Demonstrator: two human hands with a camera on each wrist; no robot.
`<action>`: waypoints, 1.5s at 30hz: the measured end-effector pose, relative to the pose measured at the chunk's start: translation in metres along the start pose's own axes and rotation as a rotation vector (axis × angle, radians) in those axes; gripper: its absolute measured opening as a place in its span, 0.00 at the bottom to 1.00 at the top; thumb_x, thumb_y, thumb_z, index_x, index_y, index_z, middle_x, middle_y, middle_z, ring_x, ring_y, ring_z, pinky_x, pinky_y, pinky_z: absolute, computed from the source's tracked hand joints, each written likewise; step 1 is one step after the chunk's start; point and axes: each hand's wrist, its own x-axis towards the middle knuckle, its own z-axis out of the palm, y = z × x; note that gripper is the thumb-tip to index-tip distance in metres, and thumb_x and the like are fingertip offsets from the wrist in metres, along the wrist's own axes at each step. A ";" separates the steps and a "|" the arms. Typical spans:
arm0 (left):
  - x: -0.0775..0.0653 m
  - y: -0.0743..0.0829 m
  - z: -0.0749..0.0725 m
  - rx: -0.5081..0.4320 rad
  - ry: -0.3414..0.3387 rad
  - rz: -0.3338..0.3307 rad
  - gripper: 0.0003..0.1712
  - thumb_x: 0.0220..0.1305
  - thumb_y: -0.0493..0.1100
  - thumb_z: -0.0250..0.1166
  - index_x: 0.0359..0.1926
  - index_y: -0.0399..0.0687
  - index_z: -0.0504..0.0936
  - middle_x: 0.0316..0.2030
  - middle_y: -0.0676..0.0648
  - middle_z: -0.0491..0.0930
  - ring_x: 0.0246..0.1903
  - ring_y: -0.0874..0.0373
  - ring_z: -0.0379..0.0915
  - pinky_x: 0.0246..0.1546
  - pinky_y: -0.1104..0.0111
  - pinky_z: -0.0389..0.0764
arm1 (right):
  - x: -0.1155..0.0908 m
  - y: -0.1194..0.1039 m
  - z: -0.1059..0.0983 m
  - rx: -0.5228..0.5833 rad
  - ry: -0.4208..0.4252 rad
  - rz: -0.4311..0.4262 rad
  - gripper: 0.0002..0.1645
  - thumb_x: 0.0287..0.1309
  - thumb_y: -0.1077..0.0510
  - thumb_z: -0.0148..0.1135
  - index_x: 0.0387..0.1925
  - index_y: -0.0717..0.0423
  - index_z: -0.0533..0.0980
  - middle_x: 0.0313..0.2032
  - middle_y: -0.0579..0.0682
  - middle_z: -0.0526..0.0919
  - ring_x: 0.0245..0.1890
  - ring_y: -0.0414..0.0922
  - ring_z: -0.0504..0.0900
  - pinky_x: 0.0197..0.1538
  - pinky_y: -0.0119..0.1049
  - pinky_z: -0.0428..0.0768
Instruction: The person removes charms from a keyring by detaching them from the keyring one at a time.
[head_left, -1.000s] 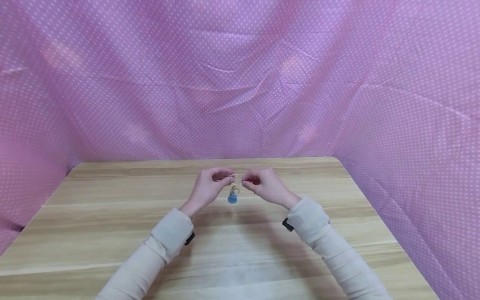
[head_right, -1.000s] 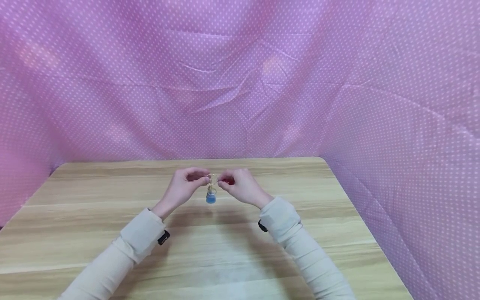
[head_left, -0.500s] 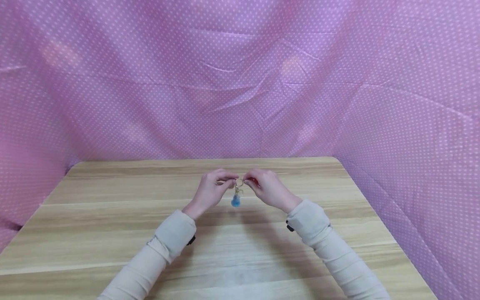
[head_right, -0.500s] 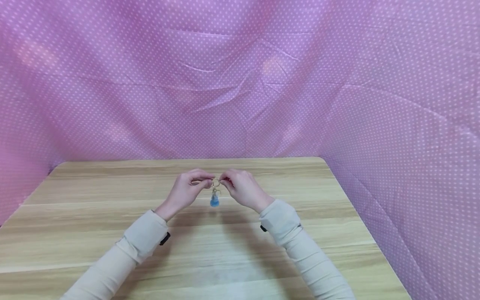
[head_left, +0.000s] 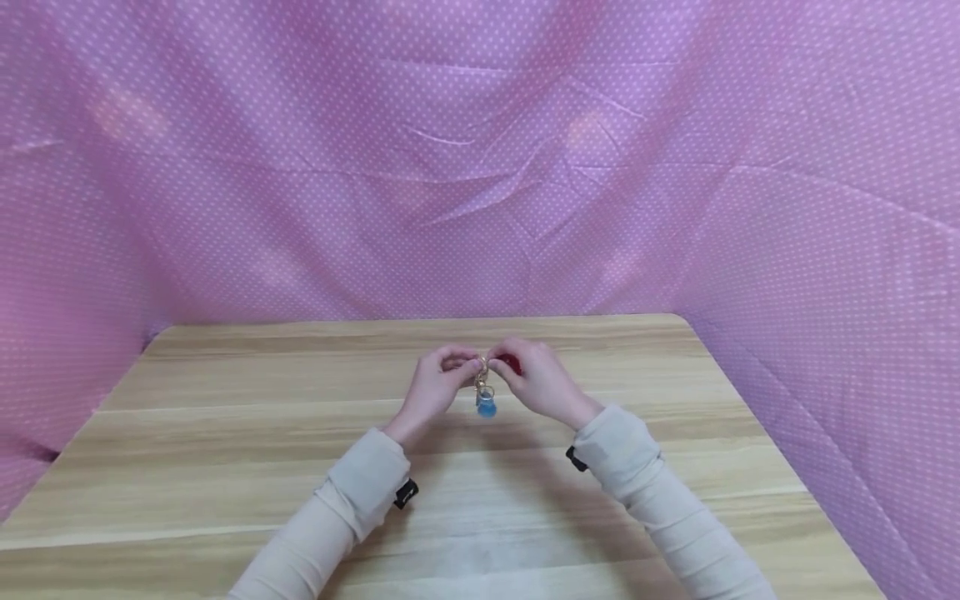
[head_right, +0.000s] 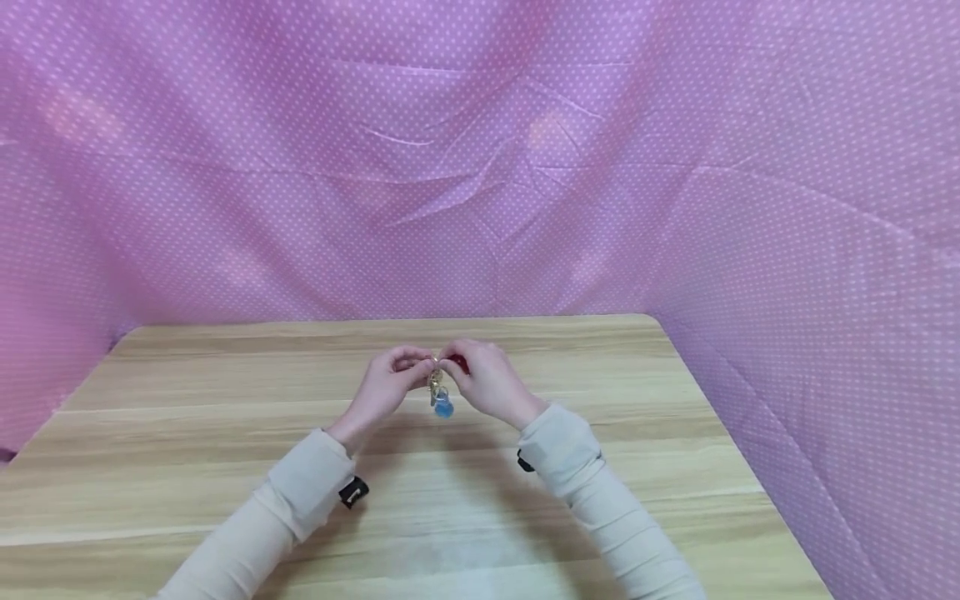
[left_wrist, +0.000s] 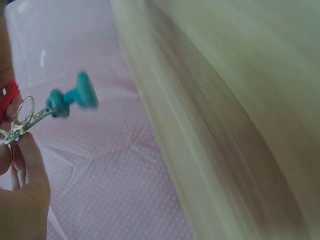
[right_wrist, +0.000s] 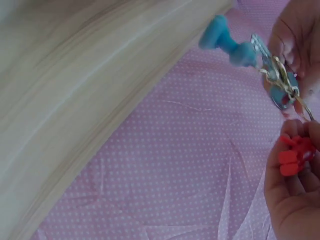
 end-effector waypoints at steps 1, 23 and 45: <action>0.000 0.000 -0.001 -0.015 0.016 -0.004 0.12 0.60 0.38 0.62 0.43 0.38 0.77 0.39 0.41 0.81 0.36 0.57 0.79 0.43 0.69 0.82 | 0.000 0.000 0.001 -0.004 0.013 -0.020 0.05 0.59 0.60 0.58 0.34 0.57 0.79 0.27 0.46 0.80 0.23 0.36 0.71 0.26 0.26 0.72; -0.002 0.001 -0.020 0.232 0.063 0.351 0.07 0.59 0.31 0.61 0.36 0.39 0.84 0.34 0.41 0.84 0.32 0.54 0.82 0.35 0.72 0.83 | 0.004 -0.009 0.007 -0.147 0.115 -0.219 0.02 0.57 0.63 0.60 0.33 0.56 0.77 0.30 0.47 0.81 0.31 0.40 0.79 0.34 0.32 0.80; -0.003 -0.011 -0.026 0.161 -0.020 0.361 0.05 0.55 0.34 0.65 0.34 0.41 0.84 0.33 0.44 0.85 0.33 0.59 0.82 0.37 0.73 0.83 | 0.012 -0.011 0.008 0.506 -0.340 0.311 0.09 0.62 0.61 0.54 0.36 0.63 0.76 0.25 0.51 0.80 0.26 0.46 0.77 0.26 0.28 0.76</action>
